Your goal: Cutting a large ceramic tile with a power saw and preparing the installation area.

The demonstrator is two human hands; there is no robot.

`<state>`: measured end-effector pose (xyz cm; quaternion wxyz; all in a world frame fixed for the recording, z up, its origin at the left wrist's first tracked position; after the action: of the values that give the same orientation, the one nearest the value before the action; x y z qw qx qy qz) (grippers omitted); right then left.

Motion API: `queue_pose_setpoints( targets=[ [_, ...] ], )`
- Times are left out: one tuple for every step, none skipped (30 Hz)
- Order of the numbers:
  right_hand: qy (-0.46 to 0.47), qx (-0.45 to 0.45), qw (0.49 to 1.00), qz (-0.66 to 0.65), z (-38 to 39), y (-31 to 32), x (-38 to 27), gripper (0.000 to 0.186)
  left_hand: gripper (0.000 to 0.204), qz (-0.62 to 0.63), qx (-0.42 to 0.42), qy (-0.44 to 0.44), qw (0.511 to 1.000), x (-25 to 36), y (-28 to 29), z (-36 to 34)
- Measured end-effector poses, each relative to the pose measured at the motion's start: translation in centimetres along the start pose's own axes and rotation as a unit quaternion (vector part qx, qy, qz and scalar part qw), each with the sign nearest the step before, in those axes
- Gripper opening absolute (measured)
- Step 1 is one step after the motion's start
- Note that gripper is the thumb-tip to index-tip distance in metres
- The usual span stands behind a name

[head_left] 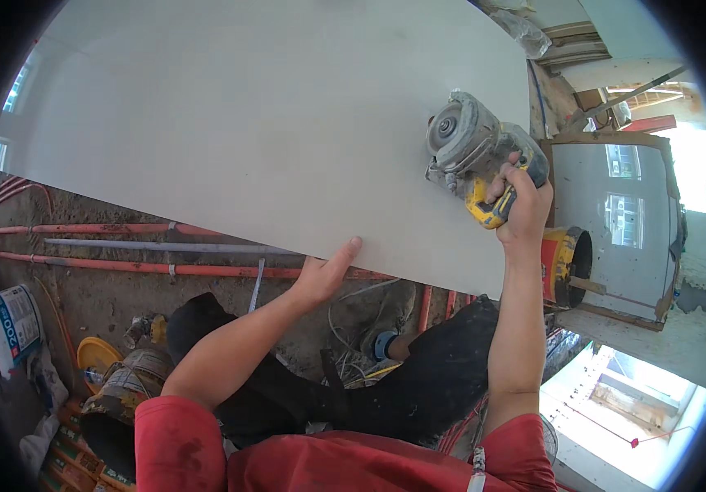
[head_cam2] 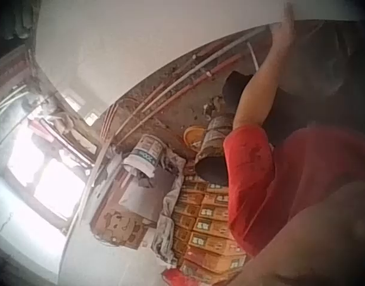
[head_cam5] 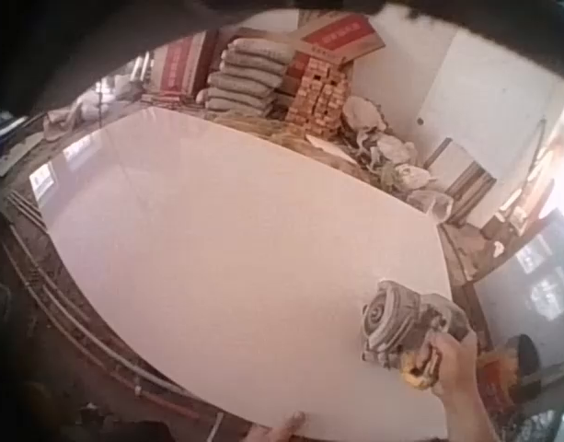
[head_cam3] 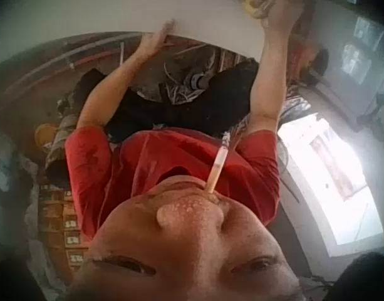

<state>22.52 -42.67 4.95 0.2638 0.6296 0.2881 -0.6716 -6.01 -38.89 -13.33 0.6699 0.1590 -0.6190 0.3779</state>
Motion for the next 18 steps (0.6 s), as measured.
queue_pose_setpoints(
  targets=[
    [0.002, -0.003, 1.0, 0.001, 0.0, 0.0, 0.0, 0.017, 0.039, 0.002, -0.007, 0.016, 1.0, -0.2, -0.1, 0.0],
    [0.004, -0.006, 1.0, 0.002, -0.1, 0.0, 0.0, 0.017, 0.038, 0.004, -0.013, 0.031, 0.999, -0.4, -0.1, 0.1],
    [0.004, -0.007, 1.0, 0.003, 0.0, -0.1, -0.1, 0.017, 0.038, 0.006, -0.012, 0.03, 0.999, -0.3, -0.2, 0.2],
    [0.0, -0.005, 1.0, 0.001, 0.1, -0.2, -0.2, 0.017, 0.039, 0.003, -0.005, 0.023, 1.0, 0.3, -0.2, 0.3],
    [-0.003, -0.002, 1.0, -0.001, 0.1, -0.3, -0.3, 0.017, 0.039, 0.001, 0.002, 0.015, 1.0, 0.7, -0.2, 0.3],
    [-0.001, -0.003, 1.0, 0.001, 0.1, -0.4, -0.4, 0.017, 0.039, 0.002, 0.003, 0.013, 1.0, 0.9, -0.2, 0.3],
    [0.002, 0.001, 1.0, 0.006, 0.0, -0.4, -0.4, 0.017, 0.039, 0.001, 0.002, 0.013, 1.0, 0.8, -0.2, 0.2],
    [0.005, 0.005, 1.0, 0.011, -0.1, -0.3, -0.3, 0.017, 0.039, 0.0, 0.002, 0.014, 1.0, 0.7, -0.2, 0.1],
    [0.004, 0.004, 1.0, 0.016, -0.2, -0.2, -0.1, 0.017, 0.039, 0.005, 0.003, 0.014, 1.0, 0.6, -0.3, 0.0],
    [0.002, 0.002, 1.0, 0.009, -0.2, -0.1, 0.0, 0.017, 0.039, 0.006, 0.0, 0.004, 1.0, 0.7, -0.4, 0.0],
    [0.0, 0.001, 1.0, 0.003, -0.2, 0.0, 0.0, 0.017, 0.04, 0.006, -0.002, -0.006, 1.0, 0.9, -0.4, 0.0],
    [0.001, -0.003, 1.0, 0.007, -0.3, 0.0, -0.1, 0.017, 0.04, 0.011, 0.0, -0.008, 1.0, 0.8, -0.3, 0.1],
    [0.004, -0.002, 1.0, 0.008, -0.3, -0.2, -0.1, 0.017, 0.04, 0.016, -0.007, 0.017, 1.0, 0.4, -0.1, 0.0],
    [0.005, 0.0, 1.0, 0.009, -0.3, -0.3, -0.1, 0.017, 0.04, 0.021, -0.014, 0.042, 0.999, 0.0, -0.3, 0.0],
    [0.005, -0.003, 1.0, 0.012, -0.4, -0.2, -0.1, 0.017, 0.04, 0.024, -0.013, 0.042, 0.999, 0.0, -0.5, 0.0],
    [0.006, -0.004, 1.0, 0.013, -0.6, -0.1, -0.1, 0.018, 0.04, 0.021, -0.004, 0.032, 0.999, 0.8, -0.5, 0.1],
    [0.006, -0.006, 1.0, 0.014, -0.7, 0.0, -0.2, 0.018, 0.041, 0.018, 0.005, 0.022, 1.0, 1.3, -0.5, 0.1],
    [0.005, -0.008, 1.0, 0.018, -0.8, 0.0, -0.1, 0.018, 0.041, 0.022, 0.007, 0.023, 0.999, 1.2, -0.5, 0.0]
  ],
)
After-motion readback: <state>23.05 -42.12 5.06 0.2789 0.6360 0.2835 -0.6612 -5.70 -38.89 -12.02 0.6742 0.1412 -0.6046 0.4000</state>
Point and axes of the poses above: each hand's wrist, its own z-axis away from the middle knuckle, its own y-axis out of the back of the hand, x = y × z, the point moved 8 cm from there along -z, towards the middle knuckle, and after that the axes turned 6 degrees about -x, right-handed, at the moved point
